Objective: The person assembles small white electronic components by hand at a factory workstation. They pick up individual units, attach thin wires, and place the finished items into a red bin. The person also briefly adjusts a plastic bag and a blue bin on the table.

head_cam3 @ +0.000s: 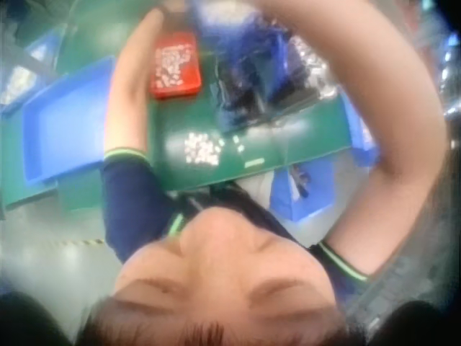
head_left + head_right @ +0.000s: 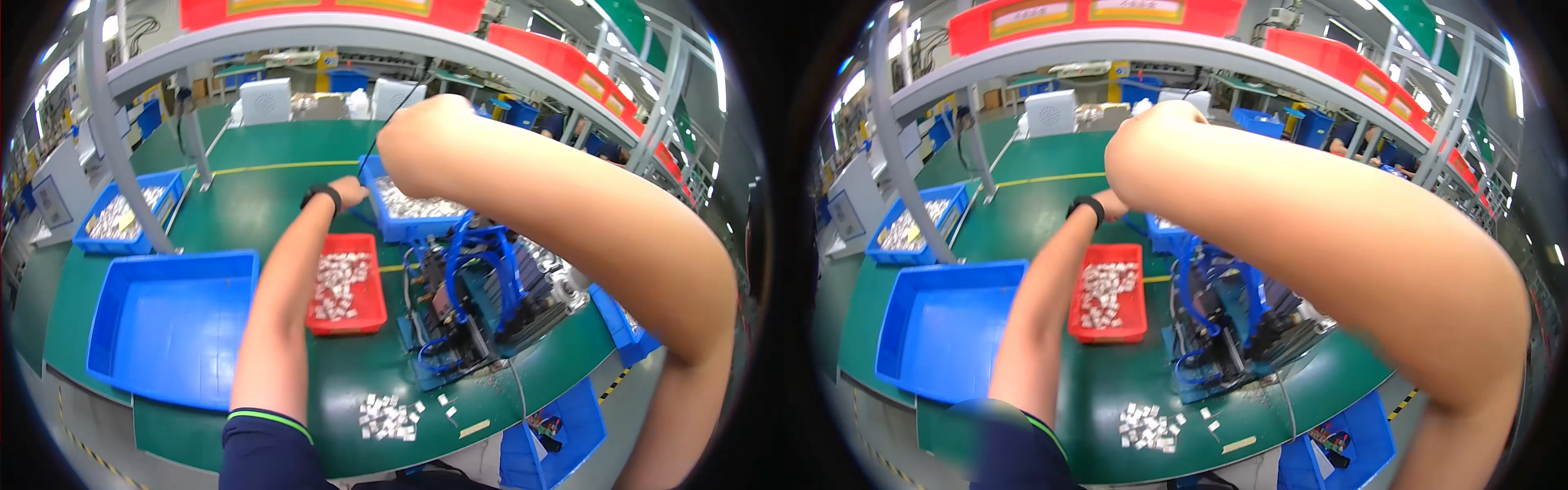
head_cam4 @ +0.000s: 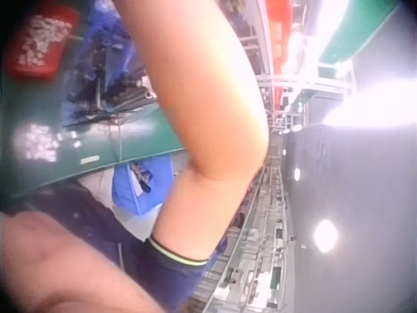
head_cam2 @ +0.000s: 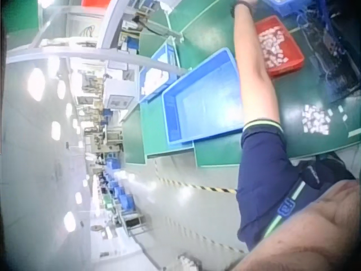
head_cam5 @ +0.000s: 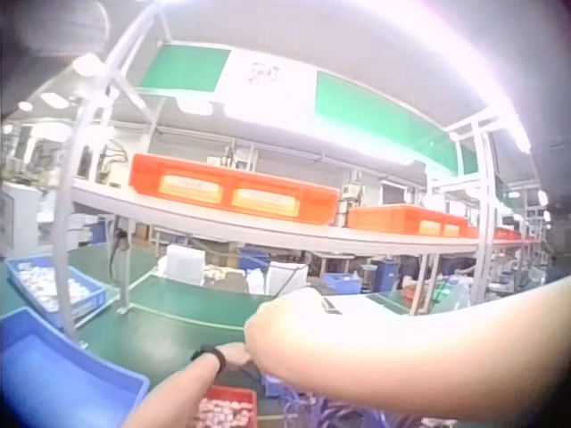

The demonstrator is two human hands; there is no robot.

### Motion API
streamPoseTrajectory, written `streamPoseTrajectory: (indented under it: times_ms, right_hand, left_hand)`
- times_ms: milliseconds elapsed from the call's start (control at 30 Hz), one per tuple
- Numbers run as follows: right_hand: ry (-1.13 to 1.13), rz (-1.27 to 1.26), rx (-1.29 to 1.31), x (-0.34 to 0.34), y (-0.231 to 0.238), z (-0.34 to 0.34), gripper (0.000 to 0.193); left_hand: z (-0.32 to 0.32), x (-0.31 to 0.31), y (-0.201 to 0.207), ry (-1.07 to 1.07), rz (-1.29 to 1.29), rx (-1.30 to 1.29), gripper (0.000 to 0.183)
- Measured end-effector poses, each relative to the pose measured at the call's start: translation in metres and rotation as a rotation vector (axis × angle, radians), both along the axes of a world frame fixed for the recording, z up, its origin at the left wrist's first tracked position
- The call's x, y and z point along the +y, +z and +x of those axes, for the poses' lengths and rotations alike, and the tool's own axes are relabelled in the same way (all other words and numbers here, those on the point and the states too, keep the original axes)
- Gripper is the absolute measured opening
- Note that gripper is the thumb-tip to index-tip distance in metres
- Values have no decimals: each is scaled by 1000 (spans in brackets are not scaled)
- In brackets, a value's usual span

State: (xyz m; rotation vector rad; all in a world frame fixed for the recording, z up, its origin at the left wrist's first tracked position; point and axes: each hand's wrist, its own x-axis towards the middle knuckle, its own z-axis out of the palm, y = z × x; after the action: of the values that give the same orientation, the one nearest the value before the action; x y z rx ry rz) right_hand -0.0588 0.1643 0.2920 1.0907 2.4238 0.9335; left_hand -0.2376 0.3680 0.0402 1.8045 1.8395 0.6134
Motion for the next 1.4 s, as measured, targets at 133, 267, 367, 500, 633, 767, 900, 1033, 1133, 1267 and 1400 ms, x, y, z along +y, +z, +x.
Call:
streamPoseTrajectory:
  times_ms: [133, 267, 367, 500, 633, 767, 900, 1033, 1133, 1267, 1400]
  right_hand:
    - [-479, -337, 143, 100, -60, -77, 32]
    - [-443, -342, 627, 148, -173, -114, 35]
    - [-504, -146, 798, 147, -204, -107, 38]
    - [-344, -21, 656, 183, -238, -87, 39]
    - [-212, -48, 575, 216, -242, -100, 37]
    - [-218, -155, 641, 260, -247, -109, 43]
    - [-247, -207, 631, 299, -254, -109, 43]
    - [-194, -217, 586, 306, -260, -131, 43]
    - [-262, -171, 656, 295, -266, -156, 43]
    - [-269, -112, 532, 286, -273, -168, 38]
    - [-191, -122, 538, 312, -268, -159, 34]
  left_hand:
    - [-42, -102, 37, -177, 21, 496, 50]
    - [-106, -313, 45, -67, 272, 513, 33]
    - [-112, -445, 26, -15, 398, 468, 43]
    - [-79, -525, 13, 105, 326, 520, 49]
    - [-71, -548, 0, 137, 392, 641, 52]
    - [-81, -563, -5, 148, 443, 674, 57]
    - [-75, -579, -18, 273, 411, 645, 60]
    - [-41, -603, -49, 368, 540, 524, 48]
    - [-35, -595, -73, 428, 691, 499, 59]
    - [-32, -598, -77, 457, 676, 526, 54]
    - [-33, -600, -80, 448, 632, 544, 51]
